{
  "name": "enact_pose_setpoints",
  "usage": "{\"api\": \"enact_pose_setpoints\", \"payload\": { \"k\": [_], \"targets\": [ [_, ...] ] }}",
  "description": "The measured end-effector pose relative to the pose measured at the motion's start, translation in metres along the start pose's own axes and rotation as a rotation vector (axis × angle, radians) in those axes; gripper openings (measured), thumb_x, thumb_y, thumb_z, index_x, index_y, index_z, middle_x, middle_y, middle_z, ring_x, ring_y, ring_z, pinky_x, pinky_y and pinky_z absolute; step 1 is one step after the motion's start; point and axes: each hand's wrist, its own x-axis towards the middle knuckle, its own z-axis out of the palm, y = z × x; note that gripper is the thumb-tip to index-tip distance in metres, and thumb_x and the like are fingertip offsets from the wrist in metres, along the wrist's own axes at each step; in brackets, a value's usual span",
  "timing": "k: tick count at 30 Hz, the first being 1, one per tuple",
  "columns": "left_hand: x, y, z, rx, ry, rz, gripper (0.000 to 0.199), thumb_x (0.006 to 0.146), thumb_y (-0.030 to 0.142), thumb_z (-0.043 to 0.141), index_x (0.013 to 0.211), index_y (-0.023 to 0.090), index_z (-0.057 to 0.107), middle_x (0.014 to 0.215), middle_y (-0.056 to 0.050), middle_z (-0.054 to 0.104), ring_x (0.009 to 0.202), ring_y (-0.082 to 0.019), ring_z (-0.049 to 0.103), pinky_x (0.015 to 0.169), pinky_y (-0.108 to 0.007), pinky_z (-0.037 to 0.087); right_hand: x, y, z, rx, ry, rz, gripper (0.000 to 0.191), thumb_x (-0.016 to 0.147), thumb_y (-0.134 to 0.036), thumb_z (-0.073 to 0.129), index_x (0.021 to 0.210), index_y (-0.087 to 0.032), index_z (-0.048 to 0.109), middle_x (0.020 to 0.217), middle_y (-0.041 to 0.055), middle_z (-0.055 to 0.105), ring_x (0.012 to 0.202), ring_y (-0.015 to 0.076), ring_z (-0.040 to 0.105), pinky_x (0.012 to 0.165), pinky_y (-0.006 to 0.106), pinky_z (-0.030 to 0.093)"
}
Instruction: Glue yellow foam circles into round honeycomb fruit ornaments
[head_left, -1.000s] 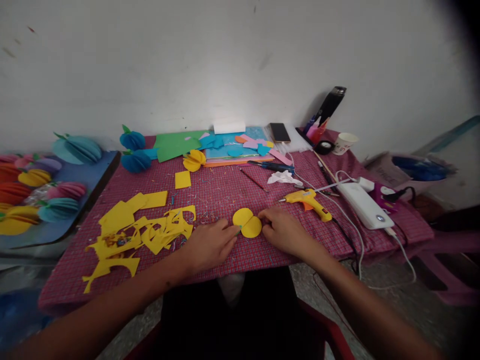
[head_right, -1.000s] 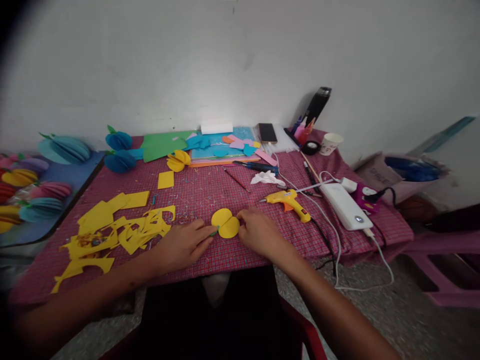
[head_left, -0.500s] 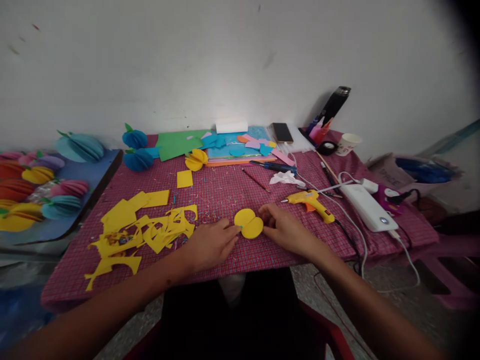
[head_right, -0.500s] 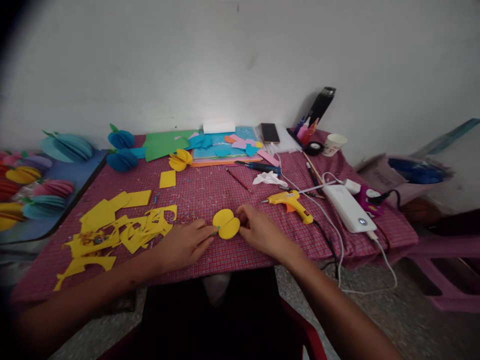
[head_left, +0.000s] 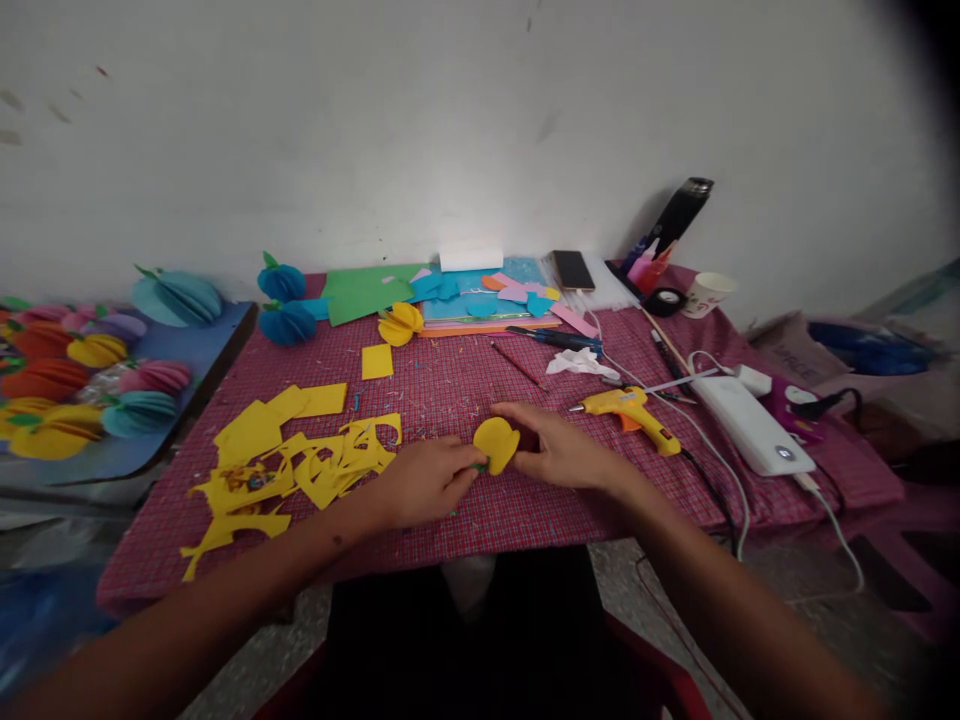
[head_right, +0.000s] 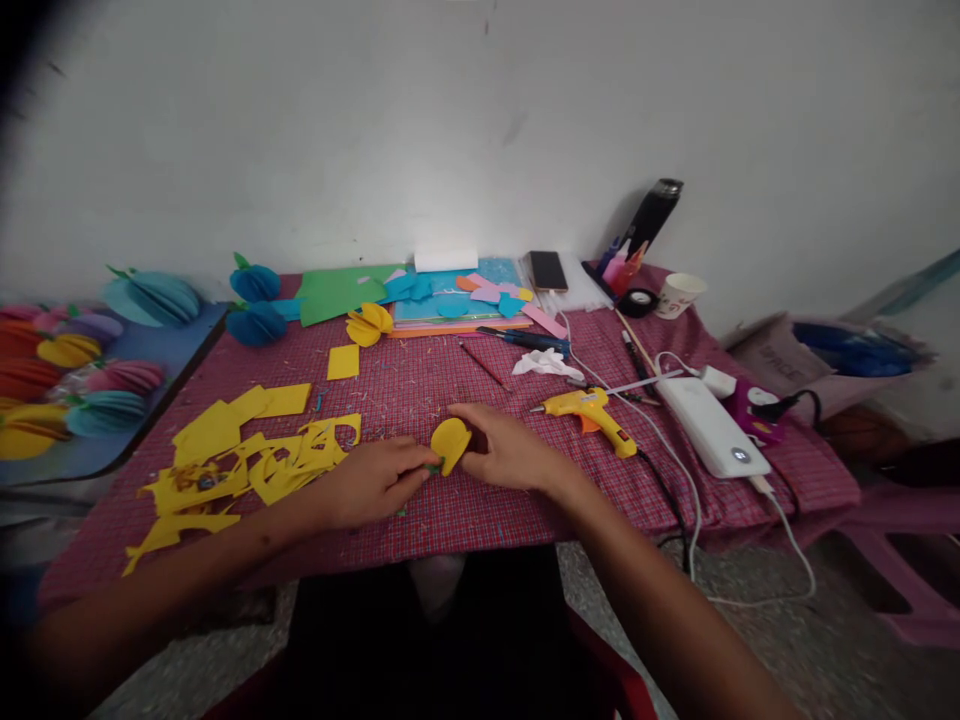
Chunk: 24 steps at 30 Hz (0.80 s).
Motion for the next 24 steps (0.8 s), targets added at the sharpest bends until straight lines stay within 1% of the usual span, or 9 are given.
{"api": "enact_pose_setpoints", "payload": {
  "k": [3,6,13,16,19,21,24],
  "targets": [
    [0.003,0.001,-0.004,-0.023,-0.021,0.001,0.027,0.102,0.025,0.043,0.11,0.021,0.068,0.101,-0.005,0.071,0.092,-0.02,0.066,0.081,-0.033,0.051,0.006,-0.001,0.0,0.088,-0.012,0.085,0.054,0.081,-0.018,0.066,0.135,-0.024,0.059,0.128,0.0072,0.069,0.111,0.0241,0.068,0.098,0.042,0.054],
    [0.005,0.0,-0.004,-0.052,-0.012,0.002,0.024,0.102,0.025,0.043,0.101,0.021,0.067,0.096,-0.003,0.07,0.088,-0.018,0.064,0.08,-0.032,0.049,0.011,-0.001,0.002,0.167,0.003,0.15,0.046,0.082,-0.021,0.067,0.127,-0.023,0.062,0.116,0.0063,0.071,0.1,0.0225,0.069,0.088,0.04,0.057],
    [0.005,-0.008,-0.002,-0.189,0.028,0.013,0.023,0.1,0.024,0.045,0.084,0.02,0.061,0.08,0.0,0.064,0.075,-0.014,0.058,0.069,-0.028,0.042,0.018,0.01,0.012,0.356,0.091,0.243,0.045,0.077,-0.024,0.074,0.12,-0.021,0.059,0.106,0.0057,0.069,0.093,0.0215,0.068,0.085,0.04,0.056],
    [0.005,-0.011,-0.002,-0.304,0.017,-0.042,0.022,0.098,0.026,0.048,0.081,0.019,0.06,0.075,0.001,0.061,0.07,-0.013,0.056,0.065,-0.026,0.04,0.019,0.01,0.013,0.438,0.092,0.269,0.045,0.075,-0.026,0.076,0.116,-0.021,0.06,0.104,0.005,0.068,0.091,0.0214,0.068,0.085,0.04,0.055],
    [0.004,-0.012,-0.003,-0.421,-0.006,-0.15,0.02,0.094,0.033,0.056,0.083,0.017,0.063,0.073,0.002,0.061,0.064,-0.012,0.053,0.06,-0.025,0.037,0.02,0.006,0.015,0.517,0.112,0.28,0.047,0.071,-0.027,0.08,0.113,-0.023,0.062,0.103,0.0037,0.068,0.091,0.0214,0.068,0.085,0.039,0.055],
    [0.004,-0.012,-0.003,-0.468,-0.006,-0.204,0.024,0.092,0.038,0.06,0.083,0.017,0.064,0.071,0.002,0.06,0.062,-0.011,0.051,0.058,-0.024,0.035,0.021,0.004,0.017,0.537,0.142,0.273,0.046,0.069,-0.027,0.081,0.111,-0.024,0.063,0.101,0.0024,0.068,0.09,0.0206,0.067,0.084,0.039,0.054],
    [0.003,-0.012,-0.002,-0.508,0.016,-0.22,0.027,0.093,0.04,0.058,0.082,0.016,0.064,0.071,0.003,0.057,0.062,-0.011,0.049,0.056,-0.024,0.034,0.02,0.002,0.021,0.544,0.162,0.241,0.04,0.071,-0.025,0.08,0.107,-0.024,0.065,0.098,0.001,0.069,0.087,0.0188,0.066,0.082,0.037,0.054]
  ]
}}
